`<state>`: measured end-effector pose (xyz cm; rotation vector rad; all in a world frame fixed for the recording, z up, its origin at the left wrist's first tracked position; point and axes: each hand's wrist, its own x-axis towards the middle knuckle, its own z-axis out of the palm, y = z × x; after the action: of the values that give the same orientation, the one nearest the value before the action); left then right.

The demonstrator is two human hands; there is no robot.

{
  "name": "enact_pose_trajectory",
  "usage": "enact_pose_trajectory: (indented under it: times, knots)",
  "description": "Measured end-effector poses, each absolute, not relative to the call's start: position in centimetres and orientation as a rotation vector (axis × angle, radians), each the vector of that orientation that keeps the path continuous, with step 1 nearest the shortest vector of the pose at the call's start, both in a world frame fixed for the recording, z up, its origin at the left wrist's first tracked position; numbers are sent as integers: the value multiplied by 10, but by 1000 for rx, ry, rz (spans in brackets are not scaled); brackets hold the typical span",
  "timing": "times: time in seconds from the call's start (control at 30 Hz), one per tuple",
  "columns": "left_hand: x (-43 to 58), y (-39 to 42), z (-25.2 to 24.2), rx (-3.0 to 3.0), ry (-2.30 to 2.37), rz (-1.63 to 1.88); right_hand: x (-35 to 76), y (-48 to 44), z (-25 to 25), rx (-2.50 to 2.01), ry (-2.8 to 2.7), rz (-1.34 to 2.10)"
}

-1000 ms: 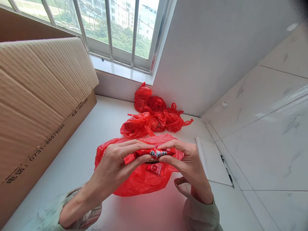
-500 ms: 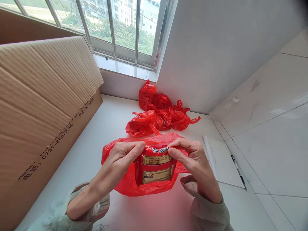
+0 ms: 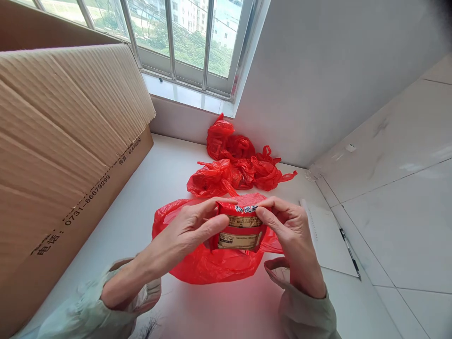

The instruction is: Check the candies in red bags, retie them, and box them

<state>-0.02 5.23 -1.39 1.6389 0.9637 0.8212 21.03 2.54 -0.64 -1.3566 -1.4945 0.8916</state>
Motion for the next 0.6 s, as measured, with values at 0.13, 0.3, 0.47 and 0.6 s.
enact_pose_trajectory:
  times: [0.13, 0.3, 0.47, 0.6]
  knots:
    - [1, 54, -21, 1403, 743, 729, 210, 25, -3, -1368, -1426, 957]
    - [-4, 63, -23, 1388, 874, 942, 212, 22, -2, -1364, -1488, 1305]
    - [-8, 61, -21, 1548, 922, 848, 206, 23, -8, -1201, -1642, 1528]
    - [-5, 57, -24, 1606, 921, 740, 195, 23, -14, -1209, -1439, 1599]
